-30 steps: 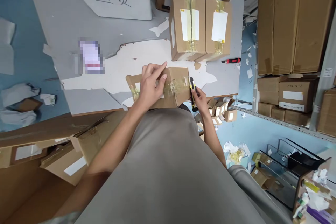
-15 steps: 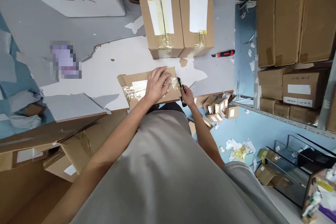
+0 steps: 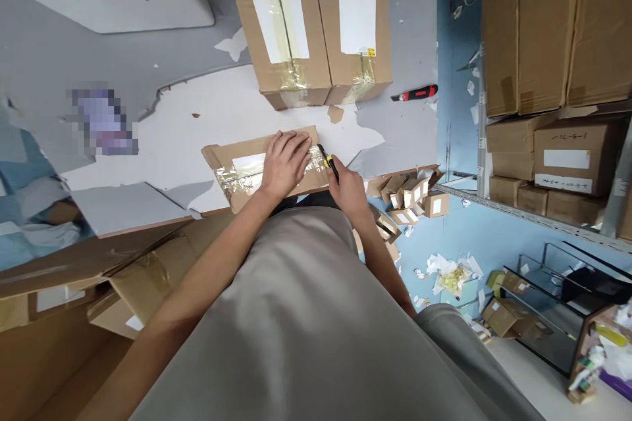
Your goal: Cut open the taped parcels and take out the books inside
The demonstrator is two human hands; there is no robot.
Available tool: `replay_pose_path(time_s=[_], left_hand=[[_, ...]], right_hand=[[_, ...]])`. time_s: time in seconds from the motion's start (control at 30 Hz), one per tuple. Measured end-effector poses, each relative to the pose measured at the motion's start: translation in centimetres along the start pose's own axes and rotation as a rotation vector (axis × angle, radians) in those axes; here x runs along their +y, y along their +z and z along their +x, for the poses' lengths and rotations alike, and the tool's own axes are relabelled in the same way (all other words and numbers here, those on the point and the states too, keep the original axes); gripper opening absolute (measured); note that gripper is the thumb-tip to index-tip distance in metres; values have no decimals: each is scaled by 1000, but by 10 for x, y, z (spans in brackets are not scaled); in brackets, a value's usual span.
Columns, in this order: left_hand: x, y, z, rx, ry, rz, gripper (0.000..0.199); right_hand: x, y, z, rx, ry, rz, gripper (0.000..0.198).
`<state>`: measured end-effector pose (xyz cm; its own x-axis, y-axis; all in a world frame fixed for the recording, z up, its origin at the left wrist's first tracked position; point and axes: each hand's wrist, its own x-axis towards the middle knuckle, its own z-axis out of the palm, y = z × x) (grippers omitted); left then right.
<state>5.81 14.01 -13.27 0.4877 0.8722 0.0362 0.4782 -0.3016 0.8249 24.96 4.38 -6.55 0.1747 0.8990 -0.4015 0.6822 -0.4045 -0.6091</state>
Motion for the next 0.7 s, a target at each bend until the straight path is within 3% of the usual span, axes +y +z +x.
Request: replay_pose_path(time_s=[0.2, 0.4, 0.7], left_hand=[[-1, 0, -1, -33, 29, 46, 47], [-2, 1, -3, -75, 62, 189, 52], [-3, 4, -2, -86, 42, 172, 51]], right_hand=[[-22, -1, -4, -36, 91, -163, 52], [-56, -19, -12, -186, 204, -420, 58], [-85, -8, -6, -167, 297, -517, 60]])
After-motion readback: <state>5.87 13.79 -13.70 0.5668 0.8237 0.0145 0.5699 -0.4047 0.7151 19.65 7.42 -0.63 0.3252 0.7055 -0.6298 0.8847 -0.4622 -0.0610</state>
